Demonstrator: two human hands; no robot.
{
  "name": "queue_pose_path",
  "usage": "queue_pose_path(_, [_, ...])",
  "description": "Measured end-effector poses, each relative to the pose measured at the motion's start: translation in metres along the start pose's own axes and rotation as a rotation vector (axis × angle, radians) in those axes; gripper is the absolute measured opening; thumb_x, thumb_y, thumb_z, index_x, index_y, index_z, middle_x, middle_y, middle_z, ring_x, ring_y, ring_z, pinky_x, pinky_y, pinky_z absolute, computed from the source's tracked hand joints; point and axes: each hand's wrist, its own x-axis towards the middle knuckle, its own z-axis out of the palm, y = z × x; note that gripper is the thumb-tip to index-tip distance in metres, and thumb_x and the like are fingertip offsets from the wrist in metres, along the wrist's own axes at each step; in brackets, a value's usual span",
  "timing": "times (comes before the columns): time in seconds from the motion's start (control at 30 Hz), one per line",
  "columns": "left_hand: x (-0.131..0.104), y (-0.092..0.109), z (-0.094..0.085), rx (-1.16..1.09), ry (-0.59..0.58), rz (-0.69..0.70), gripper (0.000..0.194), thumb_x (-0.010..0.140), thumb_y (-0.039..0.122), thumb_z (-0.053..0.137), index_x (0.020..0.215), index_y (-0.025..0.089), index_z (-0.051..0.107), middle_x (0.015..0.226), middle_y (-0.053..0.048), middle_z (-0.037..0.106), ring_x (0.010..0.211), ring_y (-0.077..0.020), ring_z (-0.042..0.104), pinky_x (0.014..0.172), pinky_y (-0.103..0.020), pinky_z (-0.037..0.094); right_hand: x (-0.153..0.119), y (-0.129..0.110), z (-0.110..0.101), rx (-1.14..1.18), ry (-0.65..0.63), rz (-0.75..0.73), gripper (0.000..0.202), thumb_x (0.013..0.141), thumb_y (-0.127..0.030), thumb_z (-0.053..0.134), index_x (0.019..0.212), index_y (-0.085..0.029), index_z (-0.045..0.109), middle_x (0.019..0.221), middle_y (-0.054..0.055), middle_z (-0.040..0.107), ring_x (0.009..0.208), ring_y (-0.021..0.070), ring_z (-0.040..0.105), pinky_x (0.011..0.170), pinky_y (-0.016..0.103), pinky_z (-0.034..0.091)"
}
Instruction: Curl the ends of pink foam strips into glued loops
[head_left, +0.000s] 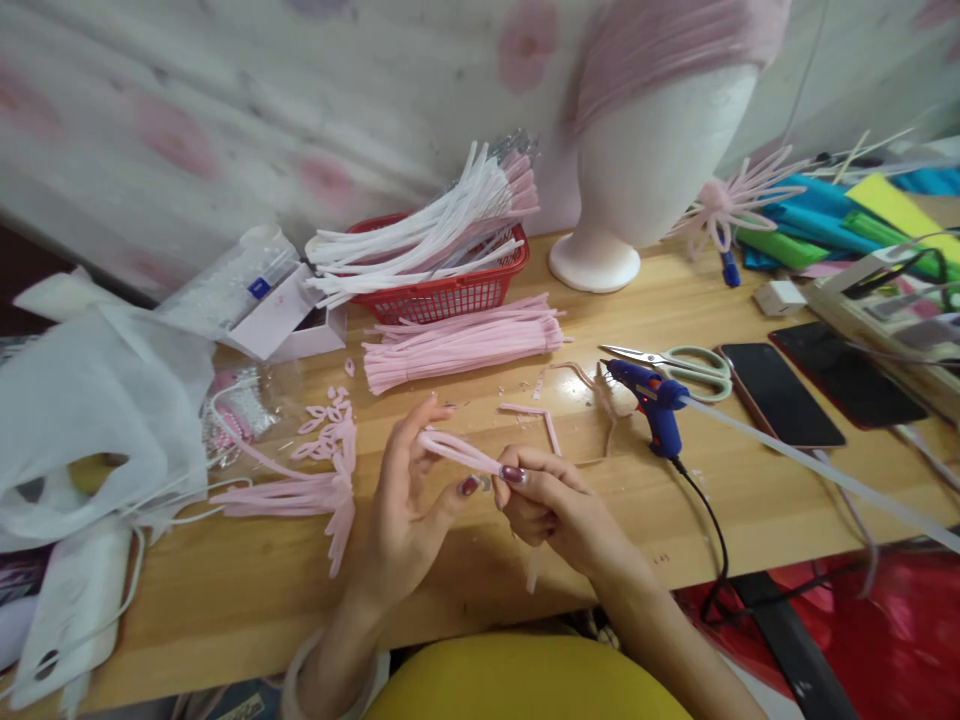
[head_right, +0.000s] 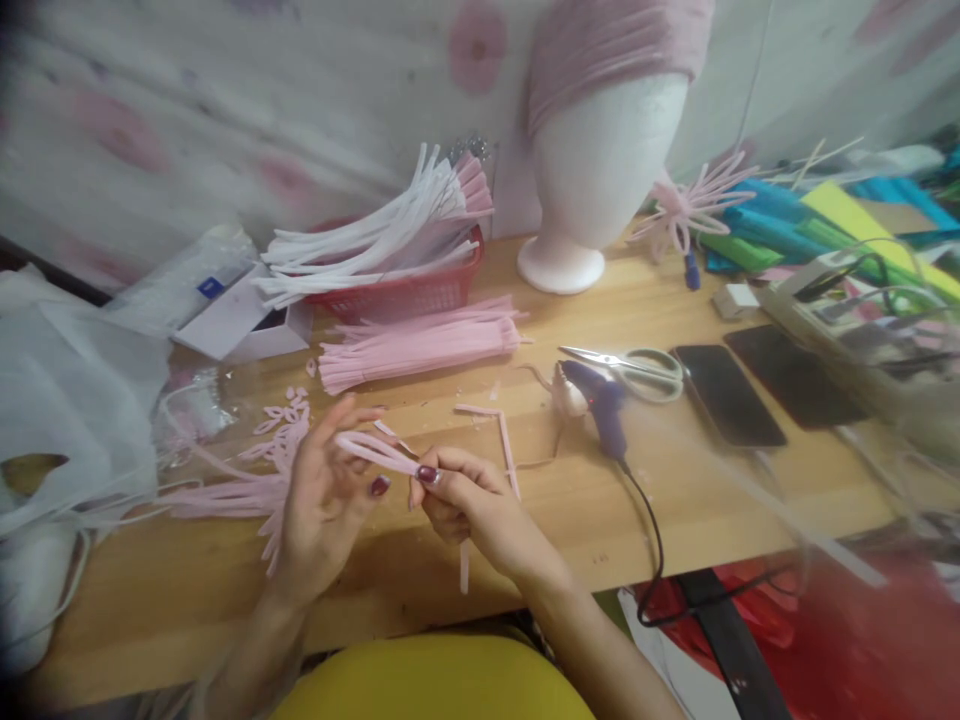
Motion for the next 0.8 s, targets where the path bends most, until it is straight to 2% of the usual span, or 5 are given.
queue_pose_path(0.07, [0.006,0.012,-0.013,0.513,-0.167,0.326,0.050,0.089,0.012,0.057,0.136,0.023,0.045,0.130,-0.013,0.053,0.117,-0.0241,0.052,0.097,-0.041,0.043,-0.002,-0.006,-0.001,-0.018,-0.038,0.043,0.021,0.089,-0.030,0.058,0.075,-0.015,0.059,0.048,-0.011,0.025,0.040,0.0039,0.013,0.039,0.018,0.010])
queue_pose_path(0.13, [0.013,0.023,-0.022,0.823,-0.342,0.561,0.033,0.092,0.012,0.050,0.125,0.015,0.054,0.112,-0.012,0.063,0.106,-0.0253,0.056,0.096,-0.046,0.040,-0.004,-0.012,-0.001,-0.029,-0.081,0.091,0.020,0.088,-0.029,0.057,0.075,-0.014,0.059,0.048,-0.011,0.026,0.040,0.0041,0.013,0.038,0.017,0.010])
queue_pose_path(0.33, [0.028,0.033,-0.017,1.139,-0.585,0.887,0.027,0.096,0.014,0.036,0.097,0.015,0.063,0.076,-0.003,0.064,0.071,-0.0189,0.054,0.093,-0.050,0.038,-0.012,-0.019,-0.008,0.051,-0.108,0.304,0.018,0.085,-0.027,0.060,0.075,-0.012,0.060,0.046,-0.012,0.024,0.039,0.0034,0.010,0.035,0.015,0.010])
queue_pose_path(0.5, [0.032,0.028,-0.008,1.163,-0.701,1.008,0.021,0.095,0.018,0.040,0.094,0.018,0.061,0.071,0.001,0.058,0.067,-0.0171,0.050,0.096,-0.049,0.037,-0.019,-0.016,-0.026,0.297,-0.177,0.531,0.015,0.080,-0.024,0.065,0.075,-0.011,0.060,0.046,-0.012,0.025,0.038,0.0024,0.008,0.032,0.013,0.011])
queue_pose_path(0.8, [0.049,0.023,0.001,0.854,-0.853,0.874,0.025,0.093,0.015,0.039,0.086,0.022,0.062,0.075,-0.003,0.064,0.067,-0.0171,0.052,0.088,-0.039,0.043,-0.024,-0.016,-0.027,0.226,-0.069,0.429,0.016,0.075,-0.025,0.067,0.067,-0.011,0.062,0.041,-0.013,0.021,0.035,0.0012,0.006,0.031,0.014,0.007])
